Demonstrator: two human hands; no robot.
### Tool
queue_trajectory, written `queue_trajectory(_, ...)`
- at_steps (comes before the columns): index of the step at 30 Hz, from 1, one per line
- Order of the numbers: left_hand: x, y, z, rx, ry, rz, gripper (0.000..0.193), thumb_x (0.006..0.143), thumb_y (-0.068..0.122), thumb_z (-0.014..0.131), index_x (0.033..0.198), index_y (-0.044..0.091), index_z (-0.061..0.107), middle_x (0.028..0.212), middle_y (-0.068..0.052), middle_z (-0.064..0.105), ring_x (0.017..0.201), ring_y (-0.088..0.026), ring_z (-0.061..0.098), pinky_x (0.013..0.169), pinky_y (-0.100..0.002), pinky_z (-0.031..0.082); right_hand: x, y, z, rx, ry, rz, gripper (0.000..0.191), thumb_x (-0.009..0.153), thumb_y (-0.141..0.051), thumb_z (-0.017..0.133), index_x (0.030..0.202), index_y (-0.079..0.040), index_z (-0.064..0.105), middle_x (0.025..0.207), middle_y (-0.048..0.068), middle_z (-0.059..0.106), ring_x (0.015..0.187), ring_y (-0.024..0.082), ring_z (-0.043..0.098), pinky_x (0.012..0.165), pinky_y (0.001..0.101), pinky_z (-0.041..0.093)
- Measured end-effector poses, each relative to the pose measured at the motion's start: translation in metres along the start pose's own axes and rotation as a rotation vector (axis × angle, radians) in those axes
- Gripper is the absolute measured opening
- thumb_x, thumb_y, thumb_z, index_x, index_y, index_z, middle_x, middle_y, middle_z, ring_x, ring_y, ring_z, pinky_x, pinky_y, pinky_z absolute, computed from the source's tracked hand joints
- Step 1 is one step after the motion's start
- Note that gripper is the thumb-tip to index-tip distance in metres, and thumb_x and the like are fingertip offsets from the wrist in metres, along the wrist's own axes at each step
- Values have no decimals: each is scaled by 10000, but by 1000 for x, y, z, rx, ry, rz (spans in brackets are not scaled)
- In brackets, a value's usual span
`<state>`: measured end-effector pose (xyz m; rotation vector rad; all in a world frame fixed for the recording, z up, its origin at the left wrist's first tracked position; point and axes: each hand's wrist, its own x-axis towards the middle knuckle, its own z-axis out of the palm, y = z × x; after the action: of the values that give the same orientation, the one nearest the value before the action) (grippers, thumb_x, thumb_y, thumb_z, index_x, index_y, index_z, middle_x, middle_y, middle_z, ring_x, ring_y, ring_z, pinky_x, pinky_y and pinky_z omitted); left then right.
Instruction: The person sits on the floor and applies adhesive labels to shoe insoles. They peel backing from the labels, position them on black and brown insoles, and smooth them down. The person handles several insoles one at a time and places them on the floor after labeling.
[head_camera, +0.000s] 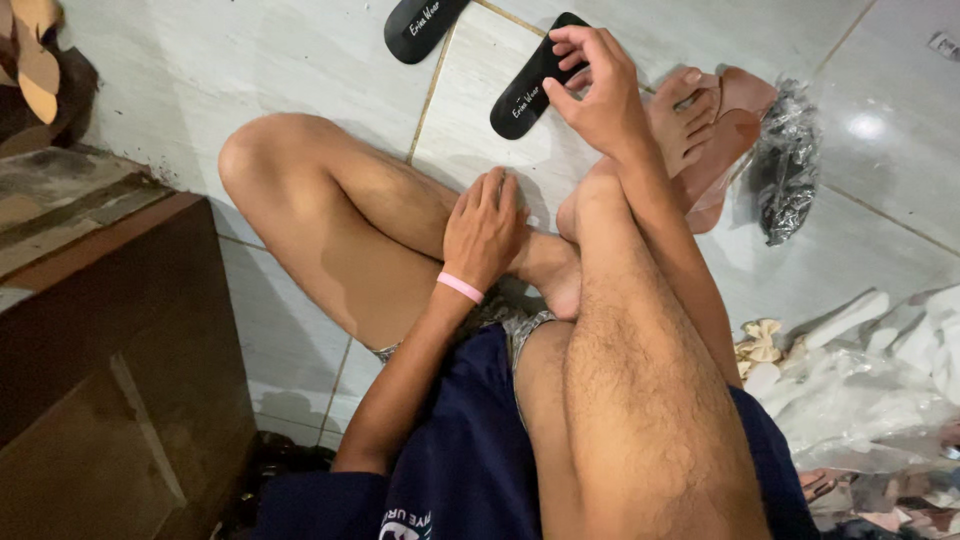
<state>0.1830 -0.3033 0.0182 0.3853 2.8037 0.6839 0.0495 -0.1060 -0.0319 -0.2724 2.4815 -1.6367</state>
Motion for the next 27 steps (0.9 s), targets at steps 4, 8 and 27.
queue_trajectory(4,8,3,3,69,18,-9,664,904,321,714,1439,-17,511,1463,-193,521,1340,-315,516,1073,-418,460,1,2,-2,-20,-1,-17,461,922,52,786,1342,-31,614,1192,102,655,1039,185,674,800,278,608)
queue_trajectory(8,18,4,5,178,-49,-57,758,887,336,707,1514,12,431,1554,-169,462,1379,-304,502,1074,-454,456,0,5,-2,-6,6,7,426,965,58,737,1356,-38,602,1203,101,654,1034,169,681,812,270,613)
queue_trajectory(27,37,3,7,253,-91,-113,895,901,461,704,1601,106,276,1561,-122,438,1339,-311,502,967,-602,496,0,42,-19,678,415,175,192,1065,67,581,1223,-40,603,1187,43,655,1045,145,661,861,276,574)
